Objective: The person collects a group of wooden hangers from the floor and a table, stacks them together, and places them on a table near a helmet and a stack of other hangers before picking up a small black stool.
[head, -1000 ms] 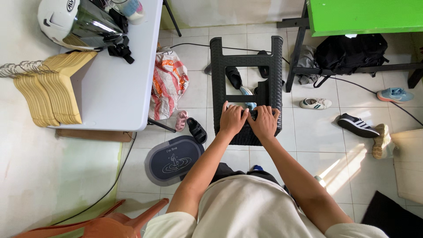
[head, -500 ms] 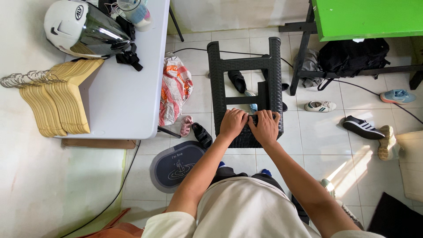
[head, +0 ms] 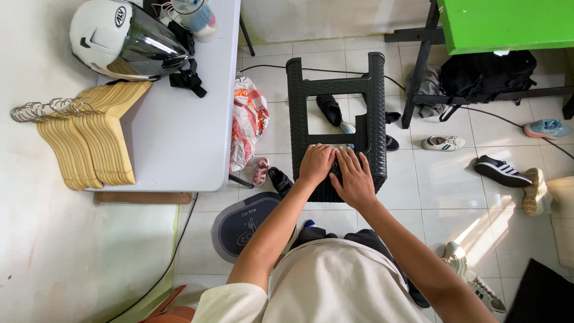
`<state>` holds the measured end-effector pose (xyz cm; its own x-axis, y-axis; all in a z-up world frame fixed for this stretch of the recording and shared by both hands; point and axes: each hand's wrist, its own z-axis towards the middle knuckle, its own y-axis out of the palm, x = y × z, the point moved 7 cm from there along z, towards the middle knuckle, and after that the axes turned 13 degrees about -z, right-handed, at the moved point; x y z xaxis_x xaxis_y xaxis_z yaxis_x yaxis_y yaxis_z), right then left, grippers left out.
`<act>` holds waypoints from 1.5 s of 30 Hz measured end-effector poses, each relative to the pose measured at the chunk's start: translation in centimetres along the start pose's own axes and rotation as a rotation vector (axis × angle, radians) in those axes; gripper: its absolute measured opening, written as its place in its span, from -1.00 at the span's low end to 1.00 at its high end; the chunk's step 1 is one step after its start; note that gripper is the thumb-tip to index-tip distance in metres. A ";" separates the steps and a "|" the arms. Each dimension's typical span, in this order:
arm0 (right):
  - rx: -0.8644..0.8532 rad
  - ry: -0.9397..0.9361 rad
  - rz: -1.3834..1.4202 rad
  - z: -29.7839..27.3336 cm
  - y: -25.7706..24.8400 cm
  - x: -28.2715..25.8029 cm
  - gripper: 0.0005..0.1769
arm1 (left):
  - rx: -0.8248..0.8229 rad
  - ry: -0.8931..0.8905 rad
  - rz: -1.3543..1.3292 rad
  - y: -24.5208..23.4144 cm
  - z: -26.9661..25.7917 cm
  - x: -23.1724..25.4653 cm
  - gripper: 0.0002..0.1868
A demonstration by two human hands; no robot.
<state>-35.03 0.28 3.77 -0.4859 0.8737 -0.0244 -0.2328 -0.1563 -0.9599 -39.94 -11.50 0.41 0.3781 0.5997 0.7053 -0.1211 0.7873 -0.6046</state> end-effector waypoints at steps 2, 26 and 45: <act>-0.009 -0.021 -0.013 0.3 0.1 -0.9 -0.23 | -0.029 -0.032 -0.003 -0.7 0.0 -0.7 -0.69; -0.253 0.734 1.084 -0.1 10.7 15.5 -0.27 | 0.075 -0.093 -0.099 -1.6 2.2 -2.7 -0.45; -0.085 0.549 0.850 8.6 8.7 23.9 -0.40 | 0.071 -0.153 -0.291 5.8 12.2 0.4 -0.50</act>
<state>-55.91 15.82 -2.72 -0.0033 0.5821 -0.8131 0.0805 -0.8103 -0.5805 -51.67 -4.94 1.70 0.2644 0.3582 0.8954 -0.0942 0.9336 -0.3457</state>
